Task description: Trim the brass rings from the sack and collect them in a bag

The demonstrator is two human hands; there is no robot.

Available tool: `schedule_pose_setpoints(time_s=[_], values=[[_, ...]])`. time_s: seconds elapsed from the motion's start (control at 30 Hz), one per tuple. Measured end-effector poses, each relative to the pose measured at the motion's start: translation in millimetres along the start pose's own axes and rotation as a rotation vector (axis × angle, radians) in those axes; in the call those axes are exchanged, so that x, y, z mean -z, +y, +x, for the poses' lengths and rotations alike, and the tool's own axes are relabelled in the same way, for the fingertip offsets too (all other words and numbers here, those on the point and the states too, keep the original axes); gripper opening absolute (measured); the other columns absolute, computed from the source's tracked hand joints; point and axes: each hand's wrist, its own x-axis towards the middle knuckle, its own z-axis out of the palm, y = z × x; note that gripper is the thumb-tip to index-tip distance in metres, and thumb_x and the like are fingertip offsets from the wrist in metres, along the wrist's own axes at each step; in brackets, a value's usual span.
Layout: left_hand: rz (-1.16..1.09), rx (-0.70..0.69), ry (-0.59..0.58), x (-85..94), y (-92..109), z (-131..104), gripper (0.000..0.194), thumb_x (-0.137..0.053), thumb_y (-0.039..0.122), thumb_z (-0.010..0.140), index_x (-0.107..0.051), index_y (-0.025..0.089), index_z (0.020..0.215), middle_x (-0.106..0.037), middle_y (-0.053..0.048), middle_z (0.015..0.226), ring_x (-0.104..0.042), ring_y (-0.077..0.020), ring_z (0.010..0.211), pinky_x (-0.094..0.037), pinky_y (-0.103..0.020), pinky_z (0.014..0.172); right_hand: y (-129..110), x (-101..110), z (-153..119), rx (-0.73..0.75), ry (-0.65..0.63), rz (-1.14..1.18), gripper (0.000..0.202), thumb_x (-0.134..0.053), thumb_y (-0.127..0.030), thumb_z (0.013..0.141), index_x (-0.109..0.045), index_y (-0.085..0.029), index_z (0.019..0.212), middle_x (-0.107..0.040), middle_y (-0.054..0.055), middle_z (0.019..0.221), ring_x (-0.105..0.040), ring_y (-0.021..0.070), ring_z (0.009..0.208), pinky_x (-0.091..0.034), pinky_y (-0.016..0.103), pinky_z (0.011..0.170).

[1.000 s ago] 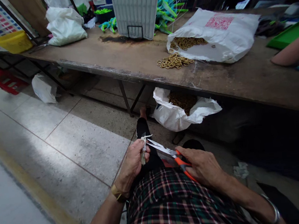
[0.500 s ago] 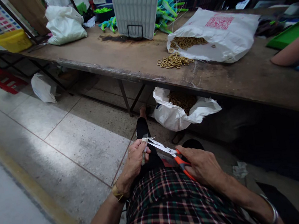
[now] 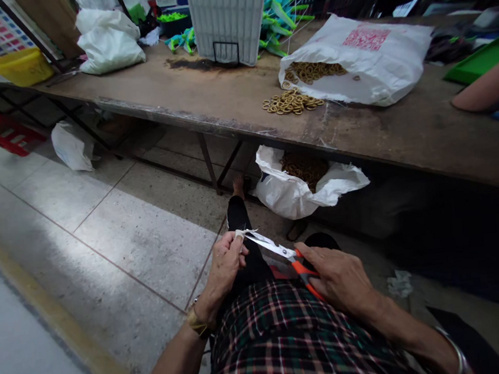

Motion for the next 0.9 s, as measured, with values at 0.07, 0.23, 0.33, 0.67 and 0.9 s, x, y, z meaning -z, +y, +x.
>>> schedule_pose_setpoints(time_s=[0.07,0.23,0.33,0.67,0.9], values=[[0.006,-0.007,-0.007,0.1,-0.4,0.0,0.028,-0.047,0.043,0.081,-0.050,0.017,0.072,-0.053,0.004,0.061,-0.042,-0.0038,0.040,-0.030,-0.016,0.040,0.3,-1.1,-0.2,-0.002,0.001,-0.011,0.038,-0.047,-0.018,0.070,-0.055,-0.021,0.106,-0.068,0.004,0.083,-0.061,0.0171,0.068,-0.044,0.026,0.061],[0.039,-0.014,-0.025,0.8,-1.0,0.1,0.028,-0.046,0.043,0.081,-0.052,0.017,0.075,-0.053,0.004,0.060,-0.042,-0.0043,0.040,-0.030,-0.017,0.040,0.0,-0.7,0.9,0.032,0.030,-0.030,0.038,-0.046,-0.019,0.073,-0.054,-0.019,0.110,-0.068,0.006,0.086,-0.062,0.0172,0.070,-0.044,0.026,0.061],[0.055,-0.013,-0.034,1.6,-1.8,1.1,0.029,-0.047,0.044,0.081,-0.053,0.016,0.076,-0.053,0.004,0.059,-0.042,-0.0045,0.040,-0.030,-0.017,0.040,-0.3,0.3,1.6,0.037,0.019,-0.043,0.036,-0.046,-0.020,0.074,-0.055,-0.019,0.109,-0.068,0.006,0.085,-0.061,0.0170,0.067,-0.043,0.026,0.060],[0.191,-0.081,-0.045,6.9,1.5,0.1,0.029,-0.045,0.042,0.082,-0.052,0.017,0.070,-0.048,0.004,0.052,-0.041,-0.0064,0.040,-0.031,-0.018,0.041,-3.2,5.2,4.9,0.007,-0.081,-0.056,0.040,-0.047,-0.017,0.068,-0.054,-0.021,0.108,-0.067,0.003,0.078,-0.059,0.0159,0.064,-0.038,0.024,0.057],[0.275,-0.089,-0.051,9.7,8.8,-2.1,0.029,-0.043,0.039,0.082,-0.050,0.018,0.063,-0.040,0.006,0.041,-0.038,-0.0078,0.038,-0.029,-0.020,0.042,-1.3,6.5,9.0,0.002,-0.157,0.001,0.034,-0.046,-0.019,0.072,-0.054,-0.022,0.105,-0.068,0.002,0.079,-0.059,0.0148,0.064,-0.034,0.023,0.054]])
